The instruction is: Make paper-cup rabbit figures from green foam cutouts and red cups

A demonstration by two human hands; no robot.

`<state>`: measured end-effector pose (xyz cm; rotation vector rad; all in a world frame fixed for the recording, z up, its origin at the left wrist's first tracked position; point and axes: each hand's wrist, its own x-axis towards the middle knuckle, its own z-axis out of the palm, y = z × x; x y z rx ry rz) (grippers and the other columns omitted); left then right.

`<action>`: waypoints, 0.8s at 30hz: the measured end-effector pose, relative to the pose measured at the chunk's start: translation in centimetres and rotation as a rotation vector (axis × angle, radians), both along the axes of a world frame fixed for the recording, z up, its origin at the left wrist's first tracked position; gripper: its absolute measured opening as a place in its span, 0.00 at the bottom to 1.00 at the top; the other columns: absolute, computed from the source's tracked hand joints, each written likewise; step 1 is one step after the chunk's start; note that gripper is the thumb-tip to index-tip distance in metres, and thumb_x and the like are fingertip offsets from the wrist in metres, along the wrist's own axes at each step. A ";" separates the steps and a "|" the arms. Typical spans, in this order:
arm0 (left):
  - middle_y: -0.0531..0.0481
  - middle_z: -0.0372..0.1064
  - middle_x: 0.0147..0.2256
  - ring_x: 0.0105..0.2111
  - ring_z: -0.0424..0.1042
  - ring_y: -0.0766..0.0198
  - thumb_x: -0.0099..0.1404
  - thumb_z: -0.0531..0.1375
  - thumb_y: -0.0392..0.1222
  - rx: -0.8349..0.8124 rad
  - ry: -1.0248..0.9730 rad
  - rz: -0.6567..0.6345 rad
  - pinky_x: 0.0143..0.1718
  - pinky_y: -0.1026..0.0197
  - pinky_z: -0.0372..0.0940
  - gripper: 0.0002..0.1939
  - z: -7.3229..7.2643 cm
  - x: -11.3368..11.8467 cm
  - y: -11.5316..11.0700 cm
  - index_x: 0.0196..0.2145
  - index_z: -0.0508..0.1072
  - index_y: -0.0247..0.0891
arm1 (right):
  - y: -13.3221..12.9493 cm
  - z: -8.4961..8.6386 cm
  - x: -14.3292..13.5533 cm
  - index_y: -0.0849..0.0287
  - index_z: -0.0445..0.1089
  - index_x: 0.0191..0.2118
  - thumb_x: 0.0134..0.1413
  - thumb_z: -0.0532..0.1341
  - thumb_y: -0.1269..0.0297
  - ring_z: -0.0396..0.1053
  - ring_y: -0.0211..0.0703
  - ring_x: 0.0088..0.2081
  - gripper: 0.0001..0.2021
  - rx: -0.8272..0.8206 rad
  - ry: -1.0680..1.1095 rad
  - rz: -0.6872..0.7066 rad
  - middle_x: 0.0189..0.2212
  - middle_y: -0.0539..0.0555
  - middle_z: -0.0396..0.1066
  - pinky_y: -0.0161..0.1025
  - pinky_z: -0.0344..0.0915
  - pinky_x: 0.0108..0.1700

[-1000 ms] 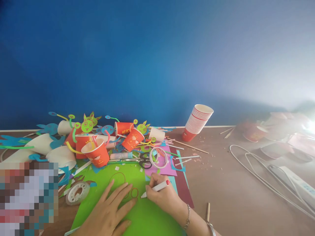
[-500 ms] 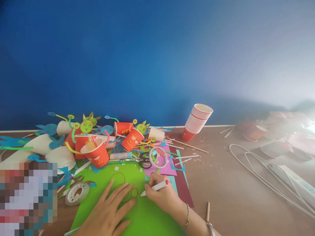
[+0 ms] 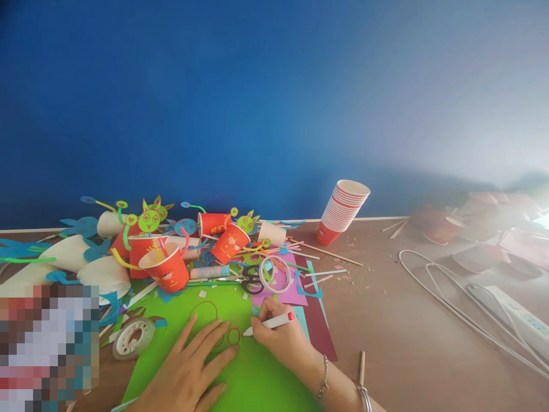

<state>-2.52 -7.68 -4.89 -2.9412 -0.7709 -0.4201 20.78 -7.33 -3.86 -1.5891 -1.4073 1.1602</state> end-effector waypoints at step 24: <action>0.42 0.63 0.56 0.60 0.54 0.52 0.66 0.55 0.48 0.064 -0.004 -0.001 0.62 0.39 0.32 0.22 -0.1 0.0 -0.1 0.57 0.63 0.44 | 0.3 -0.3 -0.2 0.55 0.56 0.24 0.52 0.59 0.63 0.48 0.33 0.19 0.11 0.017 0.038 -0.075 0.16 0.42 0.55 0.33 0.46 0.21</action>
